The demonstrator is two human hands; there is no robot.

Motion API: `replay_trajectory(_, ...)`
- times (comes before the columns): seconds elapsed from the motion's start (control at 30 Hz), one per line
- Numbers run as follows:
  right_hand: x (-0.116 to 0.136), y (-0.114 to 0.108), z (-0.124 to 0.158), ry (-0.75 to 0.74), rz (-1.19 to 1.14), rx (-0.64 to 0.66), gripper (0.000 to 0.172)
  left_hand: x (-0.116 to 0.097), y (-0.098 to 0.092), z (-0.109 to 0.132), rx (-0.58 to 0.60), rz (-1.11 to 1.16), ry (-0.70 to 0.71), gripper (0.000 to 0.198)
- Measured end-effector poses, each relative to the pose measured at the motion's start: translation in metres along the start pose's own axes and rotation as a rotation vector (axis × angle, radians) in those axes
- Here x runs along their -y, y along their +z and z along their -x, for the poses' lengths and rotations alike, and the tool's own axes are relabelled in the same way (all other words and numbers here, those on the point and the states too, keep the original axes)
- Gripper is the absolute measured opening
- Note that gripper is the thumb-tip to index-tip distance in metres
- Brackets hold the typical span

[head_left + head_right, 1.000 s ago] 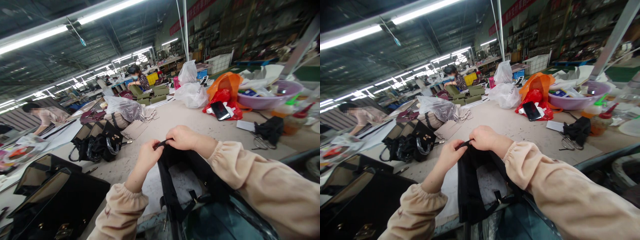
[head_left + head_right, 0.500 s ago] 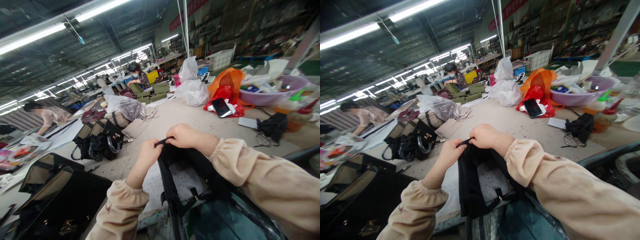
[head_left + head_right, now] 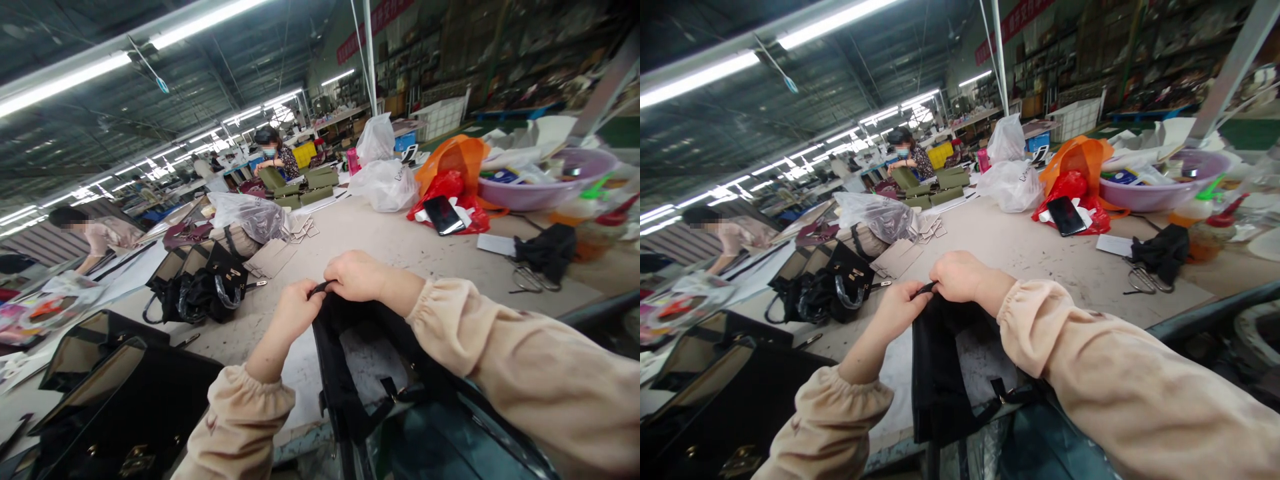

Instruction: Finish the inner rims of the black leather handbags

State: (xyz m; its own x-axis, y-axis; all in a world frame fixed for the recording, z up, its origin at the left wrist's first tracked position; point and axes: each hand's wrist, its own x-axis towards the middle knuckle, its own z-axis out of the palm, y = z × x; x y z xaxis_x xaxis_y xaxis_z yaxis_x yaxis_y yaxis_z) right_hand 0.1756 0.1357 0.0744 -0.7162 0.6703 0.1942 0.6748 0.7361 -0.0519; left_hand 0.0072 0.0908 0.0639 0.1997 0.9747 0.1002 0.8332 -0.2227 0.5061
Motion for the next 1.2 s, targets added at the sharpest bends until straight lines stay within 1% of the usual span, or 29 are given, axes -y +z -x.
replay_trajectory(0.07, -0.001, 0.001, 0.0, 0.003, -0.002, -0.003, 0.03, 0.0, 0.0, 0.001, 0.004, 0.014, 0.013, 0.021)
replay_trajectory(0.2, -0.001, 0.001, -0.001, -0.015, 0.001, -0.006, 0.027, -0.001, 0.002, 0.0, -0.025, -0.004, 0.005, 0.028)
replay_trajectory(0.37, -0.002, 0.001, 0.0, -0.02, -0.008, -0.016, 0.026, -0.001, 0.002, -0.001, -0.026, -0.044, 0.0, 0.025)
replay_trajectory(0.5, -0.008, 0.002, 0.002, 0.032, -0.066, 0.031, 0.029, -0.003, 0.001, -0.001, -0.027, -0.066, -0.046, 0.022)
replay_trajectory(0.6, -0.012, 0.004, 0.002, 0.061, -0.086, 0.067, 0.033, -0.005, 0.0, -0.001, -0.024, -0.077, -0.053, 0.021)
replay_trajectory(0.8, -0.005, 0.004, -0.002, 0.048, -0.035, 0.061, 0.03, -0.004, 0.0, -0.002, -0.013, -0.074, -0.065, 0.02)
replay_trajectory(0.9, -0.003, 0.003, -0.003, 0.059, -0.032, 0.064, 0.031, -0.002, 0.0, -0.003, -0.005, -0.064, -0.024, 0.022)
replay_trajectory(0.97, -0.004, 0.001, -0.002, 0.075, -0.033, 0.068, 0.032, -0.001, 0.0, -0.004, -0.002, -0.043, -0.01, 0.023)
replay_trajectory(1.1, -0.012, -0.002, 0.002, 0.078, -0.052, 0.111, 0.036, -0.005, 0.0, -0.006, -0.015, -0.078, -0.062, 0.021)
replay_trajectory(1.2, -0.017, -0.005, 0.005, 0.076, -0.084, 0.156, 0.036, -0.007, 0.001, -0.006, -0.031, -0.101, -0.08, 0.021)
